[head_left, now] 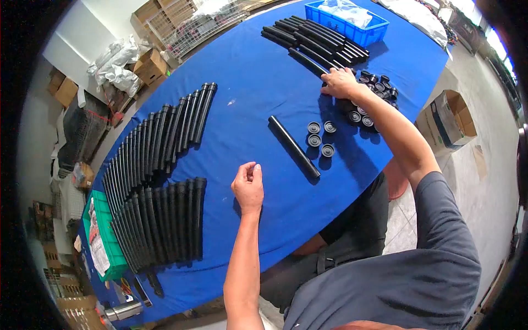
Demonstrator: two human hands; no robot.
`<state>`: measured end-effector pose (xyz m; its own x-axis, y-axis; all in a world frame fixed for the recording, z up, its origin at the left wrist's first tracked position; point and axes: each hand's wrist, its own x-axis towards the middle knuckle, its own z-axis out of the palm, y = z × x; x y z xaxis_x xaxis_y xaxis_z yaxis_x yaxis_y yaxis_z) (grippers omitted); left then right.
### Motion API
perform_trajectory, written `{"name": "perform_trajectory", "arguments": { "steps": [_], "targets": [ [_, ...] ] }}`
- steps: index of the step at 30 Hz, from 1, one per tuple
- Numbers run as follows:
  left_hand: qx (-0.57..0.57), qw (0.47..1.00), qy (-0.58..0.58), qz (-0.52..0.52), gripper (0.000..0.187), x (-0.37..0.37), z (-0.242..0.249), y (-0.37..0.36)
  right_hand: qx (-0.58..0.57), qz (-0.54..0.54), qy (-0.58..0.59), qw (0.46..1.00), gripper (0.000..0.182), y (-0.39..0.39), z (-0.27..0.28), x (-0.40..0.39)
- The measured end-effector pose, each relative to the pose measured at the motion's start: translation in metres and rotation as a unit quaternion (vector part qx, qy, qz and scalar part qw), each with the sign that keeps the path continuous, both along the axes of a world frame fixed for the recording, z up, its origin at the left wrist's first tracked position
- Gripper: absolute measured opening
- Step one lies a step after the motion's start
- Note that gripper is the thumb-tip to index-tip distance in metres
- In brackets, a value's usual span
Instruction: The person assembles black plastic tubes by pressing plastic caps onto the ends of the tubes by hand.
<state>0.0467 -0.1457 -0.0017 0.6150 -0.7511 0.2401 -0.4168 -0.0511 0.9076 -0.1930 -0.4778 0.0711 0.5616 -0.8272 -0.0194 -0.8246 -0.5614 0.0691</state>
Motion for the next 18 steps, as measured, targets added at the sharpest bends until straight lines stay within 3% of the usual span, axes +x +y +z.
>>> {"name": "perform_trajectory", "arguments": {
  "steps": [18],
  "targets": [
    [-0.03,0.999,-0.018,0.007,0.015,-0.001,-0.001,-0.001,-0.03,0.019,-0.021,0.999,0.053,-0.001,-0.005,-0.019]
  ]
}}
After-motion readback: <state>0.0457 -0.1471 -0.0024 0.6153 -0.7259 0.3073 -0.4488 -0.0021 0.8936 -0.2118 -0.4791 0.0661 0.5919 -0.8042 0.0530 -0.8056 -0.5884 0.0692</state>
